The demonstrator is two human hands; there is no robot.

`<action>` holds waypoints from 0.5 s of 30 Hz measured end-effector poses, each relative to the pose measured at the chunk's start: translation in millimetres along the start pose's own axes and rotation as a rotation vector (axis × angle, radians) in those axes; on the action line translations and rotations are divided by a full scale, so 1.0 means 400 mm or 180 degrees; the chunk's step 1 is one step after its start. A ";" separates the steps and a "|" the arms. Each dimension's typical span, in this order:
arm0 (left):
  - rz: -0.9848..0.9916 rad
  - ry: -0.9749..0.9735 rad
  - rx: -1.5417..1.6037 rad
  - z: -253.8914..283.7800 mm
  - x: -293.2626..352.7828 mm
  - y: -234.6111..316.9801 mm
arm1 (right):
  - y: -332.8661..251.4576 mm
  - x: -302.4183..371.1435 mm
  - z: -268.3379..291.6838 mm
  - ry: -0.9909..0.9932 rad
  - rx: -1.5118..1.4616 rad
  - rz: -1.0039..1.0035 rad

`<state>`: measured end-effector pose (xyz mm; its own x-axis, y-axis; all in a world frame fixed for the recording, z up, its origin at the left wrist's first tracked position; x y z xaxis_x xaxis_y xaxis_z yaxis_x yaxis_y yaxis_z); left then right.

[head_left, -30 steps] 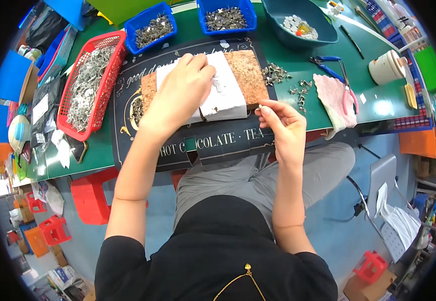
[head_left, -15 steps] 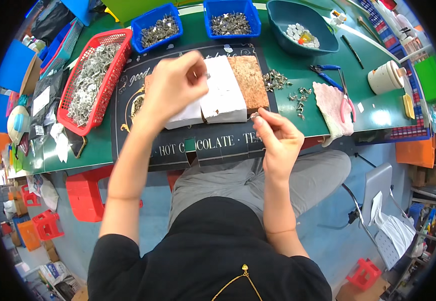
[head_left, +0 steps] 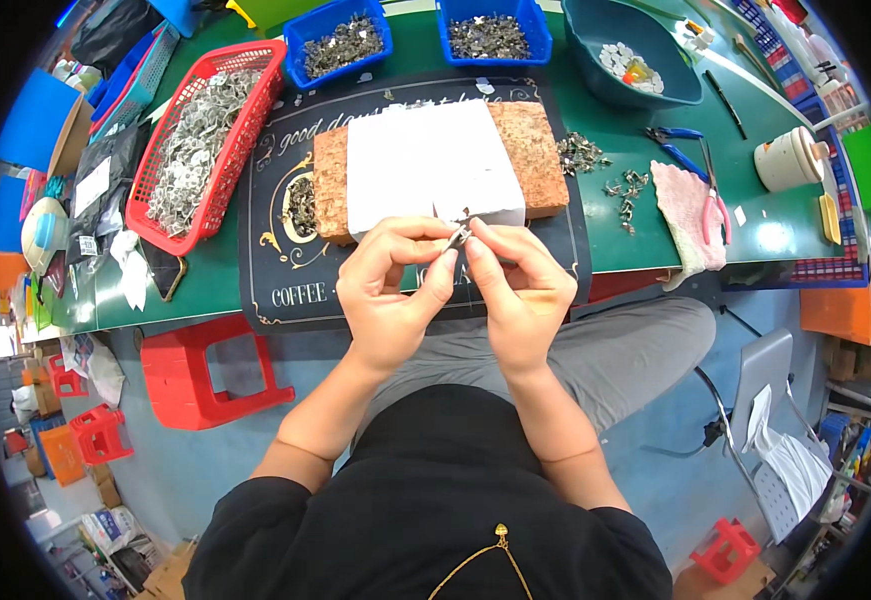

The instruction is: Assembling small mechanical components onto a cork board at a workbench.

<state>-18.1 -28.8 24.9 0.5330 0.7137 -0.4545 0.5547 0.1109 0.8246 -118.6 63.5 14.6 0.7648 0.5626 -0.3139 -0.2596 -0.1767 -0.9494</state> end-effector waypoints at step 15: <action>-0.0075 -0.0222 -0.0658 0.046 -0.002 0.014 | 0.034 0.000 -0.028 -0.0861 -0.0212 -0.0490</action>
<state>-3.6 -41.5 23.8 0.5684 0.6604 -0.4907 0.4285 0.2715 0.8618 -115.6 52.0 1.4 0.6052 0.7797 -0.1608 -0.1070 -0.1205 -0.9869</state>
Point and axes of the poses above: each hand's wrist, its own x-axis away from the middle knuckle, its own z-axis out of the back of the hand, y = z × x, the point moved 6 cm from there along -x, towards the middle knuckle, and after that the axes turned 15 degrees about x, right-handed, at the moved point
